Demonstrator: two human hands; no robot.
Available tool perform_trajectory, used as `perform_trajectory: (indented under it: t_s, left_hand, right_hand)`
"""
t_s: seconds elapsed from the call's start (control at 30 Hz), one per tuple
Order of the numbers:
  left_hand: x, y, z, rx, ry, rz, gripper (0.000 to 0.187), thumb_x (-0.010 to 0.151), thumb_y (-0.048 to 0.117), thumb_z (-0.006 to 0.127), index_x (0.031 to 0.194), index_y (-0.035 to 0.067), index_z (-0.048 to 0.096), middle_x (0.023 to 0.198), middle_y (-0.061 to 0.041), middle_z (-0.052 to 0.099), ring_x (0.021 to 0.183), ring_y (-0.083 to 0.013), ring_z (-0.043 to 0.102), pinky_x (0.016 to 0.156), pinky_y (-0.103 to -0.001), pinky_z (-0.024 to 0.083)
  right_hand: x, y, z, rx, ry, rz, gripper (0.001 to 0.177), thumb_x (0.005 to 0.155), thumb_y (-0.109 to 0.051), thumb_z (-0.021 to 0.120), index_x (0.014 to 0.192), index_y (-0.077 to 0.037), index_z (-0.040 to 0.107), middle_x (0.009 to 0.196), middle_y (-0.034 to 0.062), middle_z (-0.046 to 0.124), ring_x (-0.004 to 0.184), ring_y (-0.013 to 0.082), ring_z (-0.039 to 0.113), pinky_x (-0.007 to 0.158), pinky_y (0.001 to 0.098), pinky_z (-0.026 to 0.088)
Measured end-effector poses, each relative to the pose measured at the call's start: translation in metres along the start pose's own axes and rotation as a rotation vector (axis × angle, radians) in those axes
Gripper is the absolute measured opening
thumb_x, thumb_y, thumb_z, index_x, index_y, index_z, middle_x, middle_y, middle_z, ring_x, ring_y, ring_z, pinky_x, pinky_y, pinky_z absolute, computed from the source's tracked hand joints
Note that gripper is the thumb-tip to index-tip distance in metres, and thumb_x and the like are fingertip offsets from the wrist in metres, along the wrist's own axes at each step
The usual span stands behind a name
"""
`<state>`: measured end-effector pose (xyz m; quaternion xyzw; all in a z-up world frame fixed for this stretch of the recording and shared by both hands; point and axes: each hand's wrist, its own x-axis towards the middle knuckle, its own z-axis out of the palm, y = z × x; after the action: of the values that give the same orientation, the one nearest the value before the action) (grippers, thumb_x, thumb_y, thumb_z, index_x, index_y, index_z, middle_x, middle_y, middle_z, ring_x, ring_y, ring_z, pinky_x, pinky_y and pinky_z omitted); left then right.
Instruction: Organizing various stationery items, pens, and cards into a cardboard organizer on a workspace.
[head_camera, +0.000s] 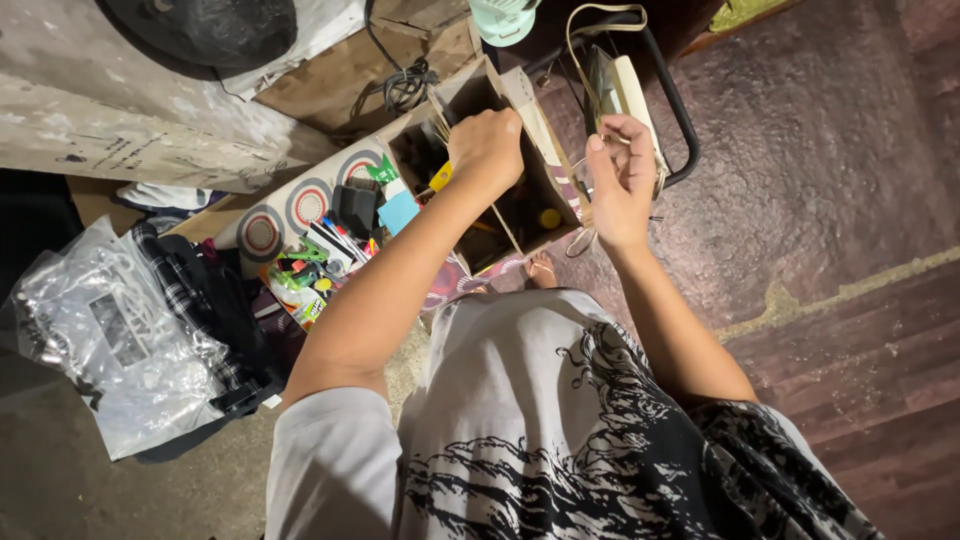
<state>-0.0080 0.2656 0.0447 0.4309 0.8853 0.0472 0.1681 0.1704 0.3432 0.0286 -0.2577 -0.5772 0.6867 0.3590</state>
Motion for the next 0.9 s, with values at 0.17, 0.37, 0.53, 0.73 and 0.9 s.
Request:
perform_trajectory:
  t_s: [0.17, 0.37, 0.53, 0.73, 0.9]
  left_hand:
    - [-0.003, 0.006, -0.010, -0.009, -0.057, -0.032, 0.018, 0.078, 0.004, 0.068, 0.095, 0.007, 0.074, 0.100, -0.016, 0.074, 0.097, -0.0348, 0.072, 0.080, -0.043, 0.058]
    - [0.004, 0.003, 0.010, -0.015, -0.044, -0.076, 0.016, 0.081, 0.004, 0.064, 0.090, 0.008, 0.076, 0.099, -0.015, 0.075, 0.098, -0.0337, 0.072, 0.079, -0.043, 0.059]
    - [0.006, 0.001, 0.014, -0.014, 0.002, -0.077, 0.020, 0.089, 0.007, 0.057, 0.088, 0.008, 0.077, 0.096, -0.015, 0.075, 0.095, -0.0340, 0.073, 0.079, -0.044, 0.059]
    - [0.007, -0.002, 0.011, -0.101, 0.041, -0.092, 0.023, 0.096, 0.008, 0.053, 0.094, 0.005, 0.076, 0.099, -0.018, 0.074, 0.093, -0.0363, 0.073, 0.078, -0.046, 0.059]
    - [0.014, -0.008, 0.020, -0.075, 0.125, -0.012, 0.019, 0.085, 0.005, 0.059, 0.094, 0.004, 0.075, 0.108, -0.023, 0.068, 0.092, -0.0386, 0.072, 0.072, -0.046, 0.060]
  right_hand:
    - [0.003, 0.004, 0.003, -0.003, -0.026, -0.030, 0.027, 0.108, -0.006, 0.064, 0.133, -0.002, 0.054, 0.116, -0.0003, 0.056, 0.091, 0.0032, 0.050, 0.083, 0.0199, 0.044]
    - [0.003, 0.009, 0.008, -0.014, -0.064, -0.053, 0.027, 0.109, -0.006, 0.064, 0.134, -0.002, 0.054, 0.121, 0.0015, 0.055, 0.090, 0.0032, 0.050, 0.084, 0.0198, 0.044]
    - [0.003, 0.007, 0.009, 0.012, -0.072, -0.034, 0.026, 0.108, -0.006, 0.064, 0.132, -0.003, 0.053, 0.119, 0.0014, 0.055, 0.087, 0.0028, 0.050, 0.080, 0.0196, 0.045]
    - [-0.004, 0.002, 0.009, -0.037, -0.082, -0.060, 0.026, 0.110, -0.006, 0.064, 0.134, -0.003, 0.053, 0.121, 0.0014, 0.054, 0.090, 0.0034, 0.050, 0.082, 0.0199, 0.044]
    - [-0.009, -0.007, 0.013, 0.053, -0.088, 0.042, 0.026, 0.110, -0.009, 0.063, 0.133, -0.005, 0.051, 0.095, -0.0020, 0.055, 0.084, 0.0028, 0.052, 0.079, 0.0219, 0.055]
